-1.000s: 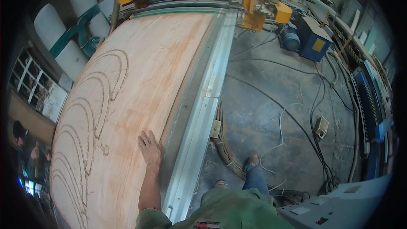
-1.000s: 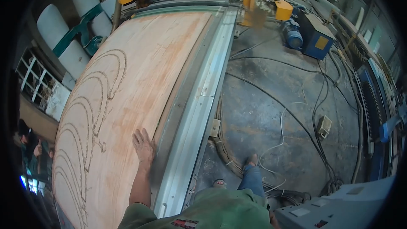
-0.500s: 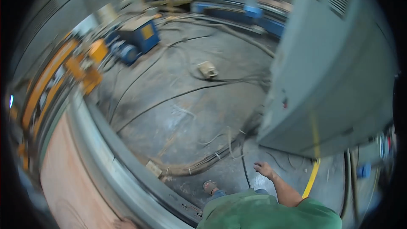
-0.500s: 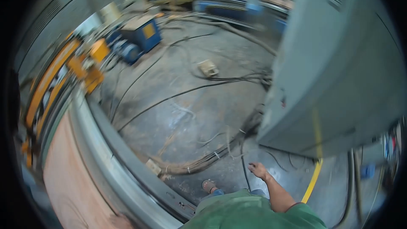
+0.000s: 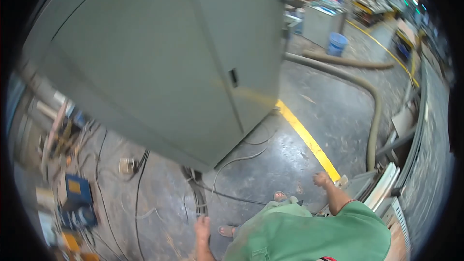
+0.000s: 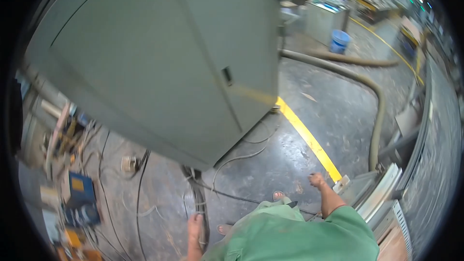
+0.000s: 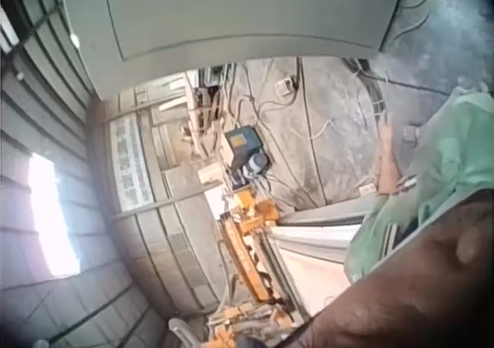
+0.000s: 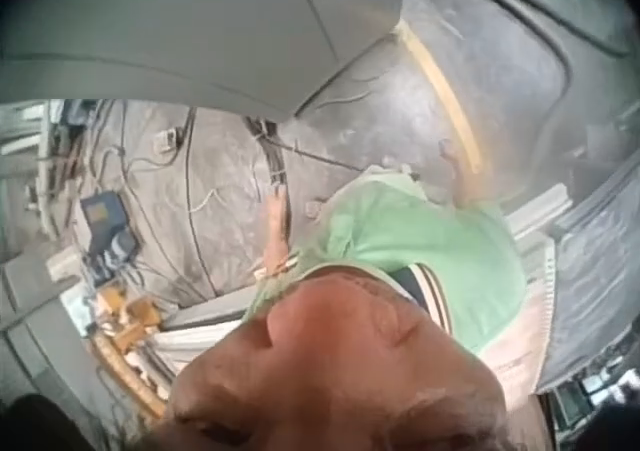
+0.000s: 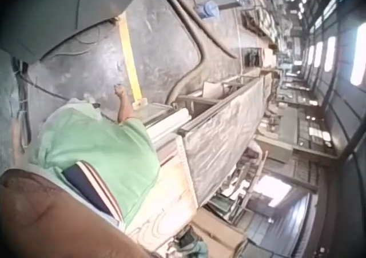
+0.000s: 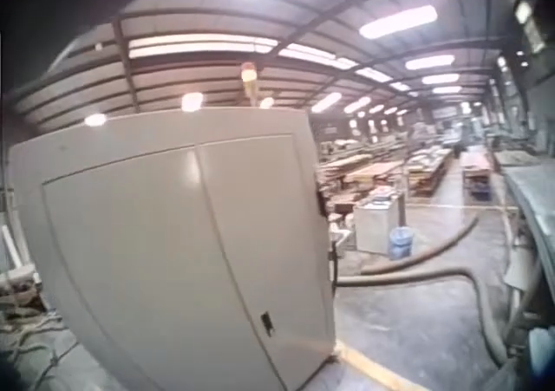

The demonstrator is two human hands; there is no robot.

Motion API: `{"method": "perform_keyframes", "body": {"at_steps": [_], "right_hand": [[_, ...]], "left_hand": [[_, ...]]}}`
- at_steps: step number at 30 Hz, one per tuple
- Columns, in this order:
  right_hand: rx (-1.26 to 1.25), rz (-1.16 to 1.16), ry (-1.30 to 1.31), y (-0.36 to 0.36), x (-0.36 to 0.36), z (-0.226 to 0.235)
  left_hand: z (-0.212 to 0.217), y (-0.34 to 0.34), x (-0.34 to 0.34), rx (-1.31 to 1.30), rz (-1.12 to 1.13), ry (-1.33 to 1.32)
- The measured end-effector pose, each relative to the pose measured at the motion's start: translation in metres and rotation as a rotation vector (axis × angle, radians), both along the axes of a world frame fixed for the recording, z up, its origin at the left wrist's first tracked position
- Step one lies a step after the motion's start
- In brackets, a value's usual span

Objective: Operating a CNC machine to process wood panels, including computer interface interaction and manual positioning of materials.

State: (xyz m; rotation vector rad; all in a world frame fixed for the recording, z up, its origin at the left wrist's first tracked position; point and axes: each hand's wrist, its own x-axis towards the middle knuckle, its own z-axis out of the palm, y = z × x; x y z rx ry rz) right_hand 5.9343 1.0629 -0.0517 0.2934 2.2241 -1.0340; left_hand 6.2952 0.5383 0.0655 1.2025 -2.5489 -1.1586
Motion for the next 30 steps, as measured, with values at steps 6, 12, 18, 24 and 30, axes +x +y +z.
{"method": "perform_keyframes", "body": {"at_steps": [6,12,18,24,30], "right_hand": [[0.103,-0.303,0.051,0.119,0.004,0.018],[-0.033,-0.701,-0.127,0.173,0.083,-0.012],[0.012,-0.201,-0.240,0.147,0.118,-0.072],[-0.021,-0.190,-0.162,0.192,0.010,-0.066],[-0.088,-0.912,0.077,0.253,-0.282,0.069]], "left_hand": [[-0.068,0.037,-0.109,0.208,-0.424,-0.373],[-0.076,0.077,-0.248,0.245,-0.914,-0.836],[-0.094,0.084,-0.412,0.339,-0.698,-0.744],[-0.132,0.139,-0.632,0.409,-0.599,-0.341],[-0.121,0.189,-0.823,0.283,-0.721,-0.266]]}}
